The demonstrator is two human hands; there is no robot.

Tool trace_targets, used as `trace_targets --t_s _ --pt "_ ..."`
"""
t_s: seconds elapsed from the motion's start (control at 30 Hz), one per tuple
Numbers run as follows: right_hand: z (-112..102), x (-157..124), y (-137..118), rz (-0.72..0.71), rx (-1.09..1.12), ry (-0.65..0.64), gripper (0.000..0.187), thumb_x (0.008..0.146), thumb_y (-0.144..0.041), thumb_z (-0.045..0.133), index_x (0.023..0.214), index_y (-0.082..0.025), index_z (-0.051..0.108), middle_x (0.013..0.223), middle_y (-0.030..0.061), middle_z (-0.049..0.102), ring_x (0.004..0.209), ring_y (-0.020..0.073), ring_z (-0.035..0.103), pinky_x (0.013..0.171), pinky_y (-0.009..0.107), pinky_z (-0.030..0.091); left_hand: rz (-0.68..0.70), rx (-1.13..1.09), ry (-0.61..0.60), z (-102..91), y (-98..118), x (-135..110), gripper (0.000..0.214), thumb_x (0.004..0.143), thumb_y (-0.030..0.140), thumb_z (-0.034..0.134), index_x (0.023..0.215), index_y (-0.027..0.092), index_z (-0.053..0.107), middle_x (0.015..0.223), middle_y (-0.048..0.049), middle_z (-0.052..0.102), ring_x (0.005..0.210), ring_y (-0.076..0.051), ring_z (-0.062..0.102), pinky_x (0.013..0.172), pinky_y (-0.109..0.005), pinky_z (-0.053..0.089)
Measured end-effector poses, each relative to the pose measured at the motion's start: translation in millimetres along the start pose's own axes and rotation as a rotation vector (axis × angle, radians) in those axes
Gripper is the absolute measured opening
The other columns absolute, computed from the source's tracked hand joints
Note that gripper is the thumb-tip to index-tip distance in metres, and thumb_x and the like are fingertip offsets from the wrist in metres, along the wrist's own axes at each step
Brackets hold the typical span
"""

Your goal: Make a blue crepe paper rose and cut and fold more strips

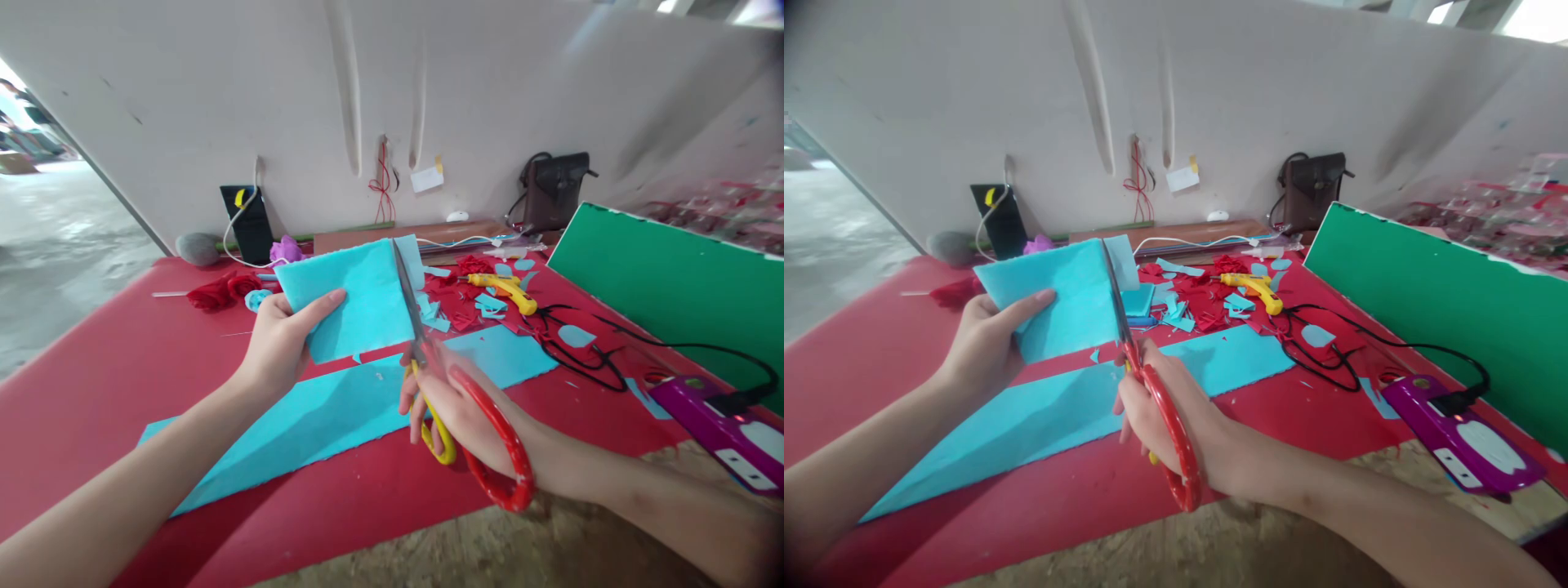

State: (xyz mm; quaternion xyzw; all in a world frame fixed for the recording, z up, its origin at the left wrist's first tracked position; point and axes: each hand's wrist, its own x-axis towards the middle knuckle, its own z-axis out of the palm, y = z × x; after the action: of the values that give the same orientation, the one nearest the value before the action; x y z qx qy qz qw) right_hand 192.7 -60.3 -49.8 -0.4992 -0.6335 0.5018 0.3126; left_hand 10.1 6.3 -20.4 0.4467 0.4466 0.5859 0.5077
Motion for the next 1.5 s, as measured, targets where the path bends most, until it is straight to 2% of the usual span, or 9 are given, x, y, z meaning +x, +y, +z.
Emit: trace_targets --t_s 0.2,0.3,0.47,0.63,0.8,0.93,1.23,1.37,1.5 --pt "2 -1 -16 0.08 -0.034 0.008 0.031 0.089 -0.044 0.03 0.077 -0.019 0.043 0.056 -0.0007 0.054 0.042 0.0087 0.05 0.037 0.02 0.038 -0.003 -0.022 -0.001 0.2 0 -1 0.015 0.06 0.025 0.076 0.067 0.017 0.066 0.071 -0.0032 0.07 0.07 -0.022 0.068 0.061 -0.031 0.058" --pt "2 -3 -15 0.075 -0.032 0.0 0.033 0.088 -0.047 0.033 0.074 -0.019 0.044 0.051 -0.0021 0.051 0.039 0.0088 0.048 0.038 0.021 0.039 -0.003 -0.013 0.001 0.1 -1 -1 0.014 0.06 0.025 0.076 0.066 0.017 0.066 0.071 -0.0032 0.07 0.071 -0.023 0.068 0.062 -0.032 0.058" --pt "-1 -7 -3 0.039 0.076 -0.03 0.023 0.088 -0.037 0.035 0.082 -0.02 0.047 0.065 -0.0011 0.054 0.046 0.008 0.051 0.041 0.02 0.04 -0.001 0.012 0.008 -0.2 -2 -1 0.014 0.061 0.027 0.075 0.067 0.019 0.066 0.073 -0.0036 0.071 0.075 -0.025 0.068 0.064 -0.033 0.058" --pt "0 -5 -1 0.057 0.086 -0.04 0.019 0.087 -0.034 0.034 0.084 -0.019 0.047 0.07 0.0001 0.055 0.048 0.0081 0.05 0.042 0.021 0.04 0.004 0.033 0.013 -1.0 -2 -1 0.015 0.06 0.028 0.075 0.066 0.019 0.065 0.073 -0.0034 0.071 0.076 -0.025 0.068 0.065 -0.034 0.058" --pt "1 -2 -5 0.047 0.103 0.029 0.015 0.084 -0.03 0.038 0.094 -0.019 0.043 0.074 0.0019 0.056 0.053 0.0101 0.051 0.039 0.02 0.037 -0.019 0.0 0.009 0.6 -1 -1 0.014 0.059 0.026 0.076 0.067 0.018 0.067 0.07 -0.0028 0.07 0.069 -0.022 0.068 0.063 -0.031 0.058" --pt "-3 -6 -14 0.063 0.094 -0.029 0.017 0.083 -0.024 0.039 0.1 -0.02 0.041 0.073 0.0009 0.055 0.053 0.0101 0.051 0.041 0.02 0.039 -0.036 -0.007 -0.001 1.3 0 -2 0.015 0.058 0.024 0.077 0.067 0.018 0.067 0.07 -0.003 0.071 0.066 -0.021 0.067 0.062 -0.031 0.059" --pt "-6 -2 -21 0.097 0.007 -0.036 0.013 0.083 -0.019 0.035 0.096 -0.02 0.038 0.071 0.001 0.056 0.056 0.0131 0.058 0.042 0.022 0.043 -0.043 0.003 0.001 0.8 1 -3 0.015 0.057 0.024 0.077 0.064 0.017 0.066 0.065 -0.0025 0.07 0.061 -0.02 0.067 0.058 -0.028 0.059" --pt "-1 3 -10 0.059 0.018 0.002 0.011 0.086 -0.027 0.036 0.094 -0.02 0.039 0.071 0.0004 0.057 0.049 0.0107 0.056 0.037 0.02 0.042 -0.042 0.007 0.002 -0.3 0 -3 0.016 0.057 0.024 0.076 0.067 0.017 0.066 0.067 -0.0024 0.07 0.065 -0.021 0.068 0.06 -0.03 0.06" --pt "3 5 -5 0.058 0.013 0.043 0.029 0.089 -0.044 0.033 0.081 -0.018 0.044 0.059 -0.0005 0.057 0.038 0.0071 0.05 0.032 0.017 0.036 -0.033 -0.001 -0.006 -0.5 -1 -2 0.016 0.057 0.024 0.076 0.068 0.017 0.067 0.069 -0.0023 0.071 0.069 -0.022 0.068 0.062 -0.029 0.06"
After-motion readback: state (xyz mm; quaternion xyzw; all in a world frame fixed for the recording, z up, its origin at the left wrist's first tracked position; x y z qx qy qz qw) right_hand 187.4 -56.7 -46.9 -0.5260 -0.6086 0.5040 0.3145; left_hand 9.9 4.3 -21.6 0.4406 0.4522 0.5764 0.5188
